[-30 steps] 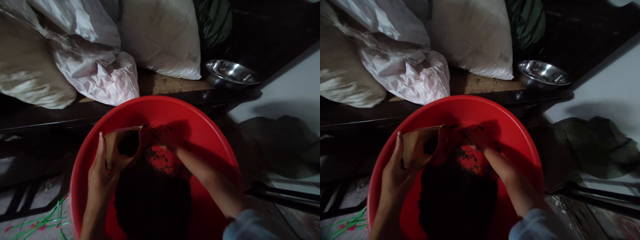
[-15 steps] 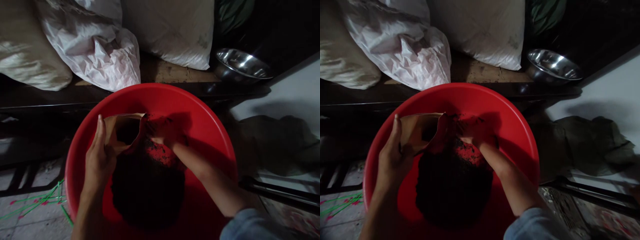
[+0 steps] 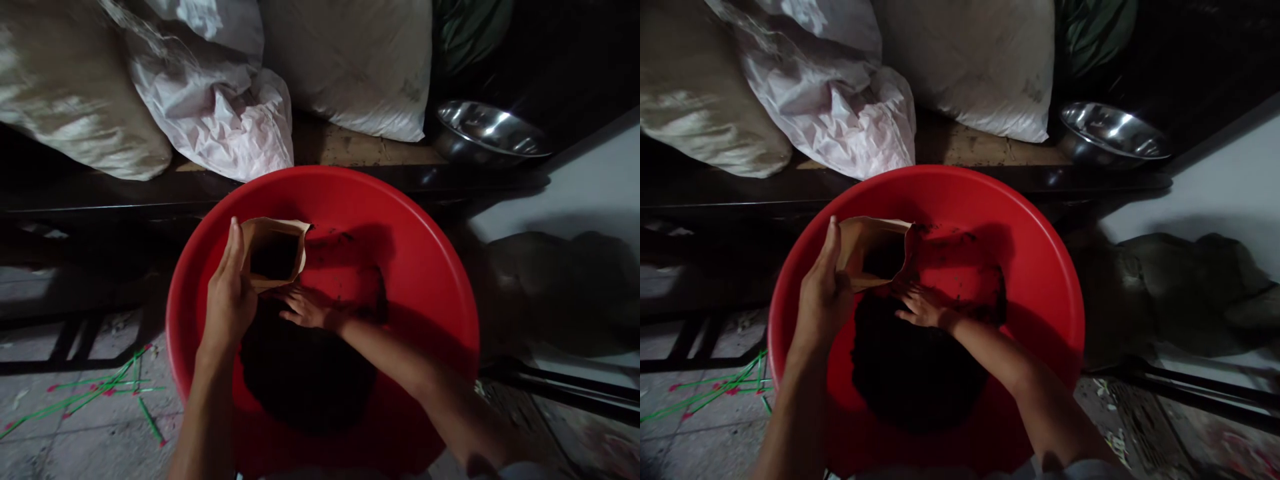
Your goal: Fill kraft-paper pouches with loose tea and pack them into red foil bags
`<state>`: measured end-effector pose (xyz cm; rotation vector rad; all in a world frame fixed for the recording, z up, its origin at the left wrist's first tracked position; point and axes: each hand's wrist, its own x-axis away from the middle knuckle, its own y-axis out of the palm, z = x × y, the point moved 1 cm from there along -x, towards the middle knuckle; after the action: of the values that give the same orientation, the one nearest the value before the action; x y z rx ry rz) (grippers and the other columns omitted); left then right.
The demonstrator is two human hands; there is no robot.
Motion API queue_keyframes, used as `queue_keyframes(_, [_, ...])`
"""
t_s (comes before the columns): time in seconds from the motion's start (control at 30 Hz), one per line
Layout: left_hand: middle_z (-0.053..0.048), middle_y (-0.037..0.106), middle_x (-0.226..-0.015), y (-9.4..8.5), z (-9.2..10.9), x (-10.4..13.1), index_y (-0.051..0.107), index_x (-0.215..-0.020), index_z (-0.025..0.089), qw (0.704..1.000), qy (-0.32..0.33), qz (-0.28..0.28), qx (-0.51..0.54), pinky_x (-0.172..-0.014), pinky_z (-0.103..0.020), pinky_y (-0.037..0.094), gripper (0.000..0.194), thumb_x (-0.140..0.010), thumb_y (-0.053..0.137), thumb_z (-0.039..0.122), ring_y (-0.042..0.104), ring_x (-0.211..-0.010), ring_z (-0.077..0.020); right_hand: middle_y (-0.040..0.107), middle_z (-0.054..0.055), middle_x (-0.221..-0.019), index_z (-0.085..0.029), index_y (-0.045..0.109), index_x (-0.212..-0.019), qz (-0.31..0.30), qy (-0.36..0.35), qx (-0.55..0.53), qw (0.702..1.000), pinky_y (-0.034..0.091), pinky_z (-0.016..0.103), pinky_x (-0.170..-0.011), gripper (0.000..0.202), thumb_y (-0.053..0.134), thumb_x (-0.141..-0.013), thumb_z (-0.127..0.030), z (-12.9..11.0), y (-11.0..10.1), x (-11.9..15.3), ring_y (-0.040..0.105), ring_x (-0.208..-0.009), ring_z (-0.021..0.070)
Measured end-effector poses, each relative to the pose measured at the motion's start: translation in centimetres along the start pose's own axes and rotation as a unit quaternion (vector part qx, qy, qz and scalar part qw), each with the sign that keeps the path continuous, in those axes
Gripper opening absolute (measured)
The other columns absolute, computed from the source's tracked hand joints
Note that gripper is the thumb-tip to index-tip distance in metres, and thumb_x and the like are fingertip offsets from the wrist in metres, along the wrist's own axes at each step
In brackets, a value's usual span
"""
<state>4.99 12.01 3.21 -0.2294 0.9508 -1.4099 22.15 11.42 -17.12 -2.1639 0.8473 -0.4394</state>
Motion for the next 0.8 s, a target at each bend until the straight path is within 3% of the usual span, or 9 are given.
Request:
queue_keyframes(0.1, [0.003, 0.028, -0.171, -0.1, 0.1, 0.0, 0.020, -0.168, 0.034, 1.000, 0.000, 0.006, 0.007, -0.128, -0.042, 0.035, 0.097, -0.082, 0.043, -0.003, 0.036, -0.155, -0.0225, 0.040, 0.010, -0.167, -0.025, 0.046, -0.159, -0.042, -0.009, -0.057, 0.997, 0.035, 0.043, -0.127, 0.061, 0.059, -0.103, -0.047, -2.0, 1.1, -0.3, 0.041, -0.154, 0.0246])
queue_keyframes(0.2, [0.003, 0.030, -0.170, -0.1, 0.1, -0.1, 0.018, -0.168, 0.034, 1.000, -0.001, 0.008, 0.013, -0.126, -0.041, 0.039, 0.099, -0.080, 0.041, -0.006, 0.038, -0.154, -0.0210, 0.040, 0.008, -0.168, -0.029, 0.048, -0.157, -0.052, -0.003, -0.097, 0.994, 0.034, 0.042, -0.127, 0.061, 0.061, -0.102, -0.049, -3.8, 2.0, -0.5, 0.039, -0.155, 0.0251])
queue_keyframes(0.37, [0.003, 0.027, -0.170, 0.0, 0.0, -0.1, 0.017, -0.168, 0.033, 1.000, 0.003, 0.001, 0.006, -0.125, -0.040, 0.041, 0.104, -0.075, 0.040, -0.007, 0.040, -0.153, -0.0216, 0.026, 0.012, -0.172, -0.034, 0.046, -0.158, -0.110, 0.017, -0.112, 0.988, 0.024, 0.062, -0.127, 0.087, 0.076, -0.083, -0.066, -6.9, 1.2, -0.7, 0.028, -0.157, 0.0419])
queue_keyframes(0.43, [0.002, 0.027, -0.171, 0.0, 0.0, 0.0, 0.018, -0.168, 0.033, 1.000, 0.009, -0.001, 0.010, -0.126, -0.040, 0.040, 0.104, -0.075, 0.041, -0.007, 0.038, -0.154, -0.0219, 0.040, 0.010, -0.164, -0.037, 0.054, -0.150, -0.126, 0.033, -0.109, 0.985, 0.034, 0.060, -0.123, 0.080, 0.081, -0.079, -0.062, -8.0, 0.6, -0.6, 0.043, -0.148, 0.0399])
queue_keyframes(0.5, [0.004, 0.028, -0.170, 0.0, -0.1, 0.0, 0.018, -0.168, 0.033, 1.000, 0.011, -0.003, 0.021, -0.128, -0.040, 0.036, 0.104, -0.075, 0.042, -0.007, 0.035, -0.156, -0.0216, 0.055, 0.009, -0.148, -0.035, 0.064, -0.139, -0.128, 0.067, -0.100, 0.984, 0.047, 0.049, -0.113, 0.067, 0.082, -0.078, -0.056, -8.8, 0.2, -0.4, 0.060, -0.130, 0.0329])
queue_keyframes(0.63, [0.004, 0.027, -0.171, 0.1, -0.1, 0.2, 0.015, -0.168, 0.036, 0.999, 0.022, -0.015, 0.032, -0.128, -0.042, 0.035, 0.107, -0.074, 0.043, -0.008, 0.033, -0.156, -0.0219, 0.060, 0.011, -0.140, -0.031, 0.071, -0.129, -0.140, 0.125, -0.050, 0.981, 0.055, 0.044, -0.096, 0.063, 0.086, -0.072, -0.054, -9.4, 0.4, 1.2, 0.069, -0.111, 0.0320])
queue_keyframes(0.7, [0.003, 0.024, -0.173, 0.1, 0.1, 0.4, 0.012, -0.169, 0.035, 0.998, 0.037, -0.031, 0.037, -0.128, -0.042, 0.035, 0.111, -0.072, 0.041, -0.009, 0.032, -0.157, -0.0223, 0.065, 0.007, -0.129, -0.031, 0.075, -0.117, -0.123, 0.115, -0.077, 0.983, 0.056, 0.038, -0.087, 0.053, 0.088, -0.069, -0.048, -9.5, 0.1, 2.7, 0.071, -0.100, 0.0273])
queue_keyframes(0.8, [0.003, 0.018, -0.174, 0.3, 0.5, 0.9, 0.010, -0.169, 0.035, 0.994, 0.058, -0.062, 0.065, -0.130, -0.041, 0.032, 0.115, -0.068, 0.037, -0.011, 0.027, -0.159, -0.0212, 0.070, 0.002, -0.112, -0.028, 0.076, -0.098, 0.009, 0.065, -0.180, 0.982, 0.055, 0.031, -0.087, 0.035, 0.088, -0.065, -0.034, -10.3, -2.8, 5.1, 0.070, -0.095, 0.0209])
